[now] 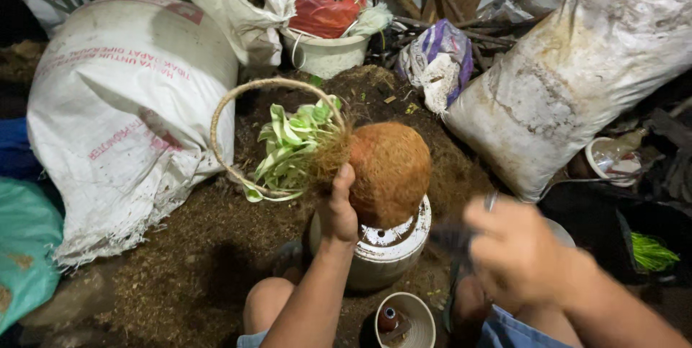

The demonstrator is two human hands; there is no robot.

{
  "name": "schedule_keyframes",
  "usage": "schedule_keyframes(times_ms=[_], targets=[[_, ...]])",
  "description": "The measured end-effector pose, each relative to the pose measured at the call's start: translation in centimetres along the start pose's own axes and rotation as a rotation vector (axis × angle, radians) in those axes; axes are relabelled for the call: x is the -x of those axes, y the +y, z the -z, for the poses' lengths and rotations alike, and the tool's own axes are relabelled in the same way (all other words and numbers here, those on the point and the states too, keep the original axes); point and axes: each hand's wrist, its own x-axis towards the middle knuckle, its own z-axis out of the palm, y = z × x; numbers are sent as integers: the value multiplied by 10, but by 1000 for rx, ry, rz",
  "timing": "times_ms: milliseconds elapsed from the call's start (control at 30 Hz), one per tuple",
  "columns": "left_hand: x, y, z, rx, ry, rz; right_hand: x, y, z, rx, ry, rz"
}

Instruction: The person scrubs the exterior of a coconut shell planter with a small brush, rotating it to clean all sides. The person then uses a cloth to wipe the surface and continues scrubbing with the brush.

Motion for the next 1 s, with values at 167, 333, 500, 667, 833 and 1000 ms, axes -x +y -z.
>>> schedule_keyframes(times_ms=[167, 333, 500, 667, 833, 1000], targets=[[11, 18, -3, -87, -135, 70, -38, 99, -9, -42, 378, -155], [13, 35, -12, 206, -218, 256, -59, 169, -154, -776, 501, -774], [9, 42, -11, 449, -345, 492, -7, 64, -315, -750, 119, -1340], [0, 27, 3, 174, -176, 131, 29, -48, -236, -742, 204, -366], [5, 13, 18, -47, -212, -74, 8, 5, -46, -232, 366, -49], [10, 12, 30, -54, -403, 94, -62, 111, -32, -411, 510, -481]])
